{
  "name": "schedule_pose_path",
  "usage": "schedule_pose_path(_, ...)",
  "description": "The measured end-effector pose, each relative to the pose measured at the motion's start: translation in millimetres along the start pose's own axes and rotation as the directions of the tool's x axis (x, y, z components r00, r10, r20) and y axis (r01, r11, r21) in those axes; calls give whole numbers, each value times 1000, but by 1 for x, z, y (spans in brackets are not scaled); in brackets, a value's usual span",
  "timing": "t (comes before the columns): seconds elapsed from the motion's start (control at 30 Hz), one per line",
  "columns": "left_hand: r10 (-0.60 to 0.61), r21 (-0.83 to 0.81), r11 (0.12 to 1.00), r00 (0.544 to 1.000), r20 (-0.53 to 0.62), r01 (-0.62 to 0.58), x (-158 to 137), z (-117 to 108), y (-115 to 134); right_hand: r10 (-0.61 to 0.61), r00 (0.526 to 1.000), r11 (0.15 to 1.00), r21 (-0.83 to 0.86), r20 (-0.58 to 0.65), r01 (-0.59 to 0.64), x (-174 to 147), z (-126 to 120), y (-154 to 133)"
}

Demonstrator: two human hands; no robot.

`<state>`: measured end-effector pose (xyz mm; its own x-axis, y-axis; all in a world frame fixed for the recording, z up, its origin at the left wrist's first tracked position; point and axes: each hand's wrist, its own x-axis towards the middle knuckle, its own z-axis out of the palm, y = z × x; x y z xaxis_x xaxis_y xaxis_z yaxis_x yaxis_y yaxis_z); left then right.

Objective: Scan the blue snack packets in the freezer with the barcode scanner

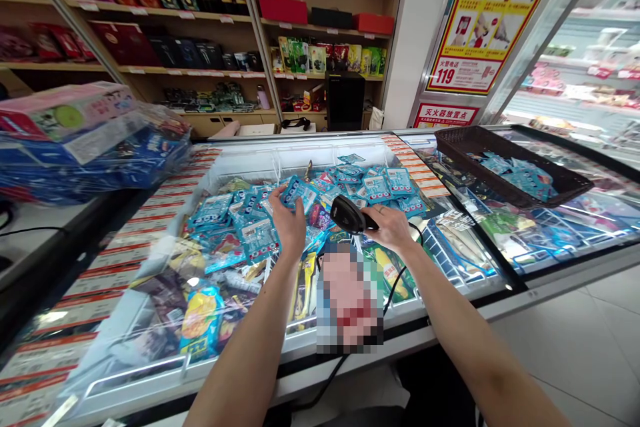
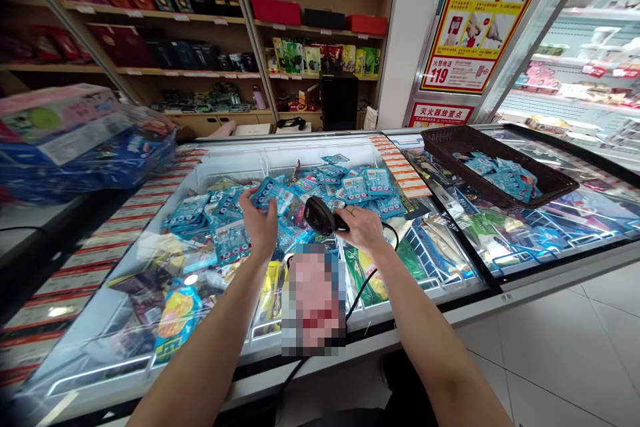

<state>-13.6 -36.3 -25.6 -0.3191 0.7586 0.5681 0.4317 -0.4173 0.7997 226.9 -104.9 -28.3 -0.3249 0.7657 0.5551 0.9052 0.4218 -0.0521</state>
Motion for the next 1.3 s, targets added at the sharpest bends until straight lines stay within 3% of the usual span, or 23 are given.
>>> schedule_pose_path(0.07, 80, 159, 984, 997, -2, -79, 0, -5, 7, 4, 1000, 1000, -3, 5, -4, 0, 0, 0)
schedule_pose_path(0.2, 114, 471, 875, 993, 19, -110, -3, -11, 20, 10, 1000, 1000, -11, -9, -10, 0, -1, 0)
schedule_pose_path(0.27, 161, 518, 828, 976, 149, -216, -5, -11, 22, 13, 1000, 1000, -14, -17, -13, 0, -1, 0)
schedule_pose_path(0.37, 207, 486, 769, 881, 425, -416, -8, -9, 17, 28, 999, 999, -19, -19, -28, 0, -1, 2)
schedule_pose_path(0.43, 178, 487, 752, 848, 500, -445, -7, -7, 12, 39, 999, 999, -20, -15, -39, 0, -2, 3)
schedule_pose_path(0.73, 101, 668, 649, 912, 398, -364, -2, -12, 1, 91, 996, 996, -21, 4, -90, 0, -6, 6)
schedule_pose_path(1.0, 245, 532, 670, 831, 500, -518, -3, -5, 1, 119, 993, 993, -15, 7, -118, 0, -9, 9)
schedule_pose_path(1.3, 253, 459, 729, 824, 507, -507, -3, 7, 7, 208, 975, 978, -7, -74, -209, -1, -9, 22)
